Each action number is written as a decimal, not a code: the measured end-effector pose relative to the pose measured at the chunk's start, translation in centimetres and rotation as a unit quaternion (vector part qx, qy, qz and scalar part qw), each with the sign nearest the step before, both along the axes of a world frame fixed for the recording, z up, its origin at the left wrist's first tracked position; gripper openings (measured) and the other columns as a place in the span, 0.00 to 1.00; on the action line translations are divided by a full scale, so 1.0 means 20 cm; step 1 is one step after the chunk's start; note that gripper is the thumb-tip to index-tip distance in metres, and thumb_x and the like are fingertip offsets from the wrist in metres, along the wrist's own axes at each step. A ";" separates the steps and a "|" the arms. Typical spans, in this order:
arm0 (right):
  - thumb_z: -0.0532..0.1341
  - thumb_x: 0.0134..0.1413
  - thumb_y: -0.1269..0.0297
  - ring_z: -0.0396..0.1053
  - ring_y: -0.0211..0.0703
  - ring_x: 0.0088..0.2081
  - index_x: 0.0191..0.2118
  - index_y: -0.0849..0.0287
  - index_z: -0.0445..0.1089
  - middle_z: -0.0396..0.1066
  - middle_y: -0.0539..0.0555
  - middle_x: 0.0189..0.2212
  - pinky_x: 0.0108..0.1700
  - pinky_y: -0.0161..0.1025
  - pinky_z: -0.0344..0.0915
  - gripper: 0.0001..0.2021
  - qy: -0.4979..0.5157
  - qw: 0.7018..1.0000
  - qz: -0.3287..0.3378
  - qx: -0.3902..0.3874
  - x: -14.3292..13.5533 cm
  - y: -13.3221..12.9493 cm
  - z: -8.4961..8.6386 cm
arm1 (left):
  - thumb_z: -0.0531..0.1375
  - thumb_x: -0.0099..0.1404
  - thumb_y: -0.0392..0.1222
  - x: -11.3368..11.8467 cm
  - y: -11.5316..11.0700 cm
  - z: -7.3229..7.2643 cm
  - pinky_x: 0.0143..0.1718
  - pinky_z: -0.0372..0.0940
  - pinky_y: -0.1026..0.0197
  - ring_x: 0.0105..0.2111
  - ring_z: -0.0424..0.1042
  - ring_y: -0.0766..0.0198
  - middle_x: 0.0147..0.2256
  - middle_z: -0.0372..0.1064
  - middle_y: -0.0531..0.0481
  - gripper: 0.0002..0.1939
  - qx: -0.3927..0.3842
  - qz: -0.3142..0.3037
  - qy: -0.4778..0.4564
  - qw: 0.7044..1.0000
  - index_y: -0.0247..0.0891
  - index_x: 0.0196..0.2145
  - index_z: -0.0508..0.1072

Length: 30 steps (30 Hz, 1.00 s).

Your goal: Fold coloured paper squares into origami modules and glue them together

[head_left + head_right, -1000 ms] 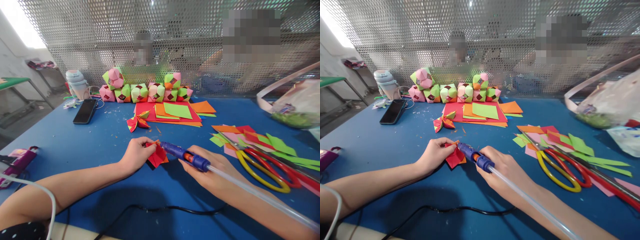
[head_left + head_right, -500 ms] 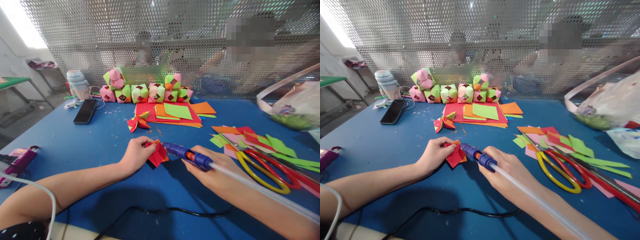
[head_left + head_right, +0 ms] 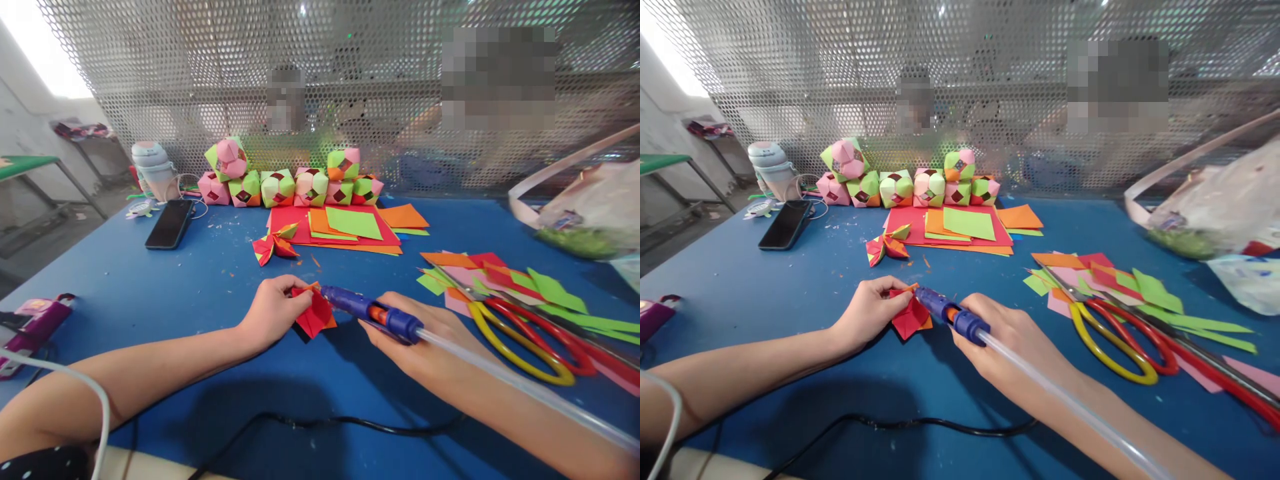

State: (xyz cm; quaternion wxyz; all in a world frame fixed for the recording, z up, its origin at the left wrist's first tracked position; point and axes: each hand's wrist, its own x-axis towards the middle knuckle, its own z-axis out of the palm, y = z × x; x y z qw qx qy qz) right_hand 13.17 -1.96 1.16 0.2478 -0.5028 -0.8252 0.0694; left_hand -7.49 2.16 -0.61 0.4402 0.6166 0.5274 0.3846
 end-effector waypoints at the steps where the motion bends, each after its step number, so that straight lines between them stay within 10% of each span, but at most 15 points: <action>1: 0.53 0.54 0.64 0.66 0.39 0.23 0.29 0.55 0.61 0.67 0.49 0.23 0.25 0.34 0.58 0.04 0.003 1.000 0.006 -0.001 0.00 0.00 0.00 | 0.58 0.53 0.41 0.00 0.00 0.00 0.24 0.56 0.68 0.23 0.62 0.70 0.22 0.66 0.54 0.08 0.001 0.000 0.003 1.000 0.34 0.25 0.73; 15: 0.55 0.52 0.54 0.66 0.44 0.18 0.27 0.54 0.70 0.68 0.49 0.16 0.22 0.38 0.61 0.12 0.080 0.992 -0.095 -0.039 0.03 0.07 0.07 | 0.60 0.53 0.42 0.01 0.00 0.02 0.23 0.55 0.68 0.21 0.61 0.71 0.21 0.65 0.55 0.08 -0.051 0.028 -0.081 0.995 0.33 0.26 0.73; 23: 0.52 0.57 0.54 0.72 0.52 0.40 0.36 0.55 0.73 0.76 0.54 0.33 0.39 0.41 0.66 0.15 0.031 0.993 -0.103 -0.041 0.09 0.24 -0.08 | 0.61 0.54 0.43 0.01 -0.03 0.01 0.25 0.56 0.68 0.24 0.63 0.70 0.23 0.67 0.53 0.09 -0.091 0.013 -0.117 0.989 0.33 0.27 0.72; 30: 0.50 0.57 0.48 0.70 0.47 0.27 0.29 0.58 0.70 0.72 0.55 0.24 0.28 0.37 0.59 0.20 -0.107 0.986 -0.128 -0.028 0.11 0.25 -0.06 | 0.63 0.53 0.43 0.01 -0.05 0.01 0.26 0.56 0.68 0.24 0.63 0.71 0.24 0.67 0.53 0.09 -0.118 0.000 -0.154 0.981 0.32 0.27 0.72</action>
